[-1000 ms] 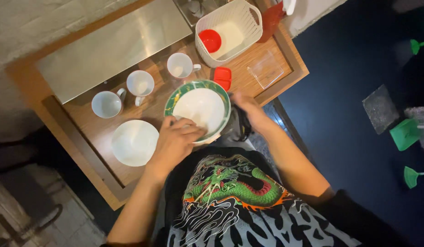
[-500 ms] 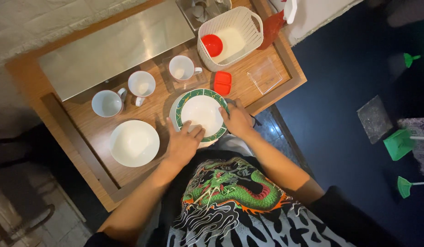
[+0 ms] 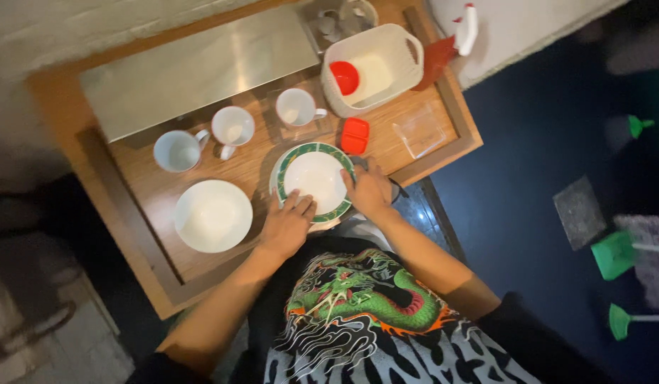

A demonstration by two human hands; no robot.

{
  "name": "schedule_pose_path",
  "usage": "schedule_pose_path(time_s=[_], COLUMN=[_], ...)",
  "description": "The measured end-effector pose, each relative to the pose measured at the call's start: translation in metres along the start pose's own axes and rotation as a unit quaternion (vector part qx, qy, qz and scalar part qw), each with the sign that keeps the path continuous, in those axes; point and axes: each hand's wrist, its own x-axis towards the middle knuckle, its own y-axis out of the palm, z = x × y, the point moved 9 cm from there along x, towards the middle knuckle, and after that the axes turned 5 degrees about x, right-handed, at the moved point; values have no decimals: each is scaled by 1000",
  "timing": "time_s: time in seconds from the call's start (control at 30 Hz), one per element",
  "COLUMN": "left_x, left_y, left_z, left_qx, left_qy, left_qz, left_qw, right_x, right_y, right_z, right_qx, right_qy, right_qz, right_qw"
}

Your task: Drying bowls and plates with a cloth and kemudian wiping down the counter surface.

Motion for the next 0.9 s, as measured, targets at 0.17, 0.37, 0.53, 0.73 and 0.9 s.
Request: schedule_pose_path(time_s=[0.17,0.37,0.53,0.73,0.9], left_x=[-7,-42,-143,-258,-231], left_y=[12,-69,-60,86,93], left_z=[3,16,104,181,165], left_qx=[-16,-150,-240,-432,-558], left_qy=[-22,-57,-356,-571,-627], left_qz=[15,-133,-270,-370,-228], left_qw=[1000,978,862,592,494], right_x=[1,3,19,-35,-37], right_y=[-4,-40,-42,33,145], right_z=[5,13,34,189,201], right_qx=[-30,-26,126,385,331], right_qy=[0,81,37,42,60], right_qz=[-4,64,133,455,438], right_qw=[1000,994,982,802,833])
